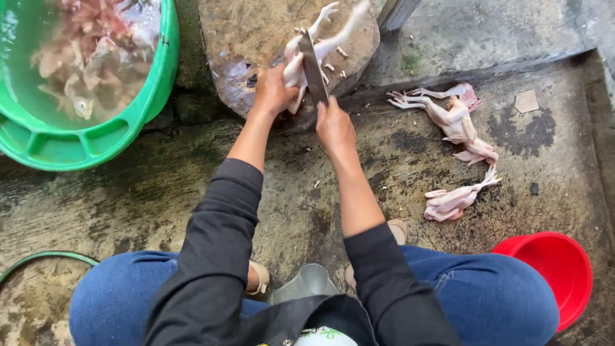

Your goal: Chopping whole raw chickens into smaller pieces on a wooden block using a cleaver.

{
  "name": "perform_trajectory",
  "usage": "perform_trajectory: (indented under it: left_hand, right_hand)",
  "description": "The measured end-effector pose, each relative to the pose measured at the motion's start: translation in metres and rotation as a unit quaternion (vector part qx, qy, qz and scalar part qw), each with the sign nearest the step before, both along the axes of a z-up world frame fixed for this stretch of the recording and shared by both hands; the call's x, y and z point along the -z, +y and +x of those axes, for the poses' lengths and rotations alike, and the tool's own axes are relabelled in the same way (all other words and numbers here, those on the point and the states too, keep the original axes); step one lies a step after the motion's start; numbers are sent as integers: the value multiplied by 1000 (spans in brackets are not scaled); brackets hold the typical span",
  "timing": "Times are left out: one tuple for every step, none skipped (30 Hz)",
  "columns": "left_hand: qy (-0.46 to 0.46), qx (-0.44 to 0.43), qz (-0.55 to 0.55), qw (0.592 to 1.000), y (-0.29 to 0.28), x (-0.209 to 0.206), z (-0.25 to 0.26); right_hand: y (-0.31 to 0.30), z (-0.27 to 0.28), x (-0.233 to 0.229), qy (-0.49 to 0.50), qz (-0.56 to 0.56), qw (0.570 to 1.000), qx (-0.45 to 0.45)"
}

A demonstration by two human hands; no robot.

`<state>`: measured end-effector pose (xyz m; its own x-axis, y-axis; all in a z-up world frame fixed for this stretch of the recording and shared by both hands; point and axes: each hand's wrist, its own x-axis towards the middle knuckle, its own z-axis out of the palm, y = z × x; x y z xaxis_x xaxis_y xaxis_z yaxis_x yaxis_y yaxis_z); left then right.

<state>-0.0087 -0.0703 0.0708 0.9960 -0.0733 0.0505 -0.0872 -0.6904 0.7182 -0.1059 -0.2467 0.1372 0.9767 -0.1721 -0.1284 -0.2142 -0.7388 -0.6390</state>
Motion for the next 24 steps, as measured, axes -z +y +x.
perform_trajectory:
  left_hand:
    - [-7,-2,4,1000,0,4,1]
    - [-7,-2,5,1000,1,5,-1]
    - [-2,3,-33,999,1,6,-1]
    - [3,8,-70,997,2,8,0]
    - [4,5,-71,997,4,4,-3]
    - [-3,11,-71,997,6,1,-6]
    - [-10,22,-70,997,11,-2,-7]
    - [-8,23,-68,997,19,0,-9]
    - [-44,26,-33,998,21,0,-8]
    - [-80,30,2,996,22,0,-6]
    - [-81,31,0,996,24,-2,-2]
    - [-97,30,-2,995,25,-3,1]
    - [-107,26,0,994,31,-2,-4]
    - [-102,25,1,994,30,0,-6]
    - [-114,34,4,993,30,1,-7]
    - [-126,43,7,991,30,2,-8]
    - [-125,39,10,991,32,-4,-9]
    - [-137,43,9,990,34,-11,-11]
    - [-149,51,5,988,30,-17,-13]
    - [-147,53,6,988,27,-14,-17]
    - [-156,60,25,986,26,-13,-17]
    - [-164,66,43,983,25,-11,-17]
    - [-163,70,44,983,21,-10,-20]
    - [-185,67,46,979,18,-9,-22]
  right_hand:
    - [4,11,11,-48,-6,999,4]
    - [5,28,19,-48,-6,999,4]
    - [7,46,26,-65,7,998,9]
    - [7,64,33,-82,20,996,14]
    - [4,63,38,-80,20,996,11]
    - [0,62,42,-106,41,993,-6]
    - [-1,62,47,-132,63,989,-18]
    - [-6,46,47,-131,65,989,-16]
    - [-17,33,44,-125,68,989,-50]
    - [-28,20,42,-118,71,987,-83]
    - [-30,17,21,-119,68,987,-82]
    - [-32,15,1,-51,67,991,-100]
    - [-31,7,-17,24,68,990,-121]
    - [-32,10,-27,29,70,990,-122]
    - [-31,15,-36,53,48,987,-143]
    - [-31,21,-46,78,26,983,-164]
    - [-23,33,-49,78,28,982,-168]
    - [-15,45,-52,62,-26,980,-189]
    - [-12,54,-56,47,-80,974,-205]
    - [0,63,-40,49,-79,975,-204]
    - [13,75,-26,39,-109,975,-187]
    - [26,86,-12,29,-139,975,-170]
    - [28,85,-10,30,-138,976,-167]
    - [31,83,-8,0,-115,984,-135]
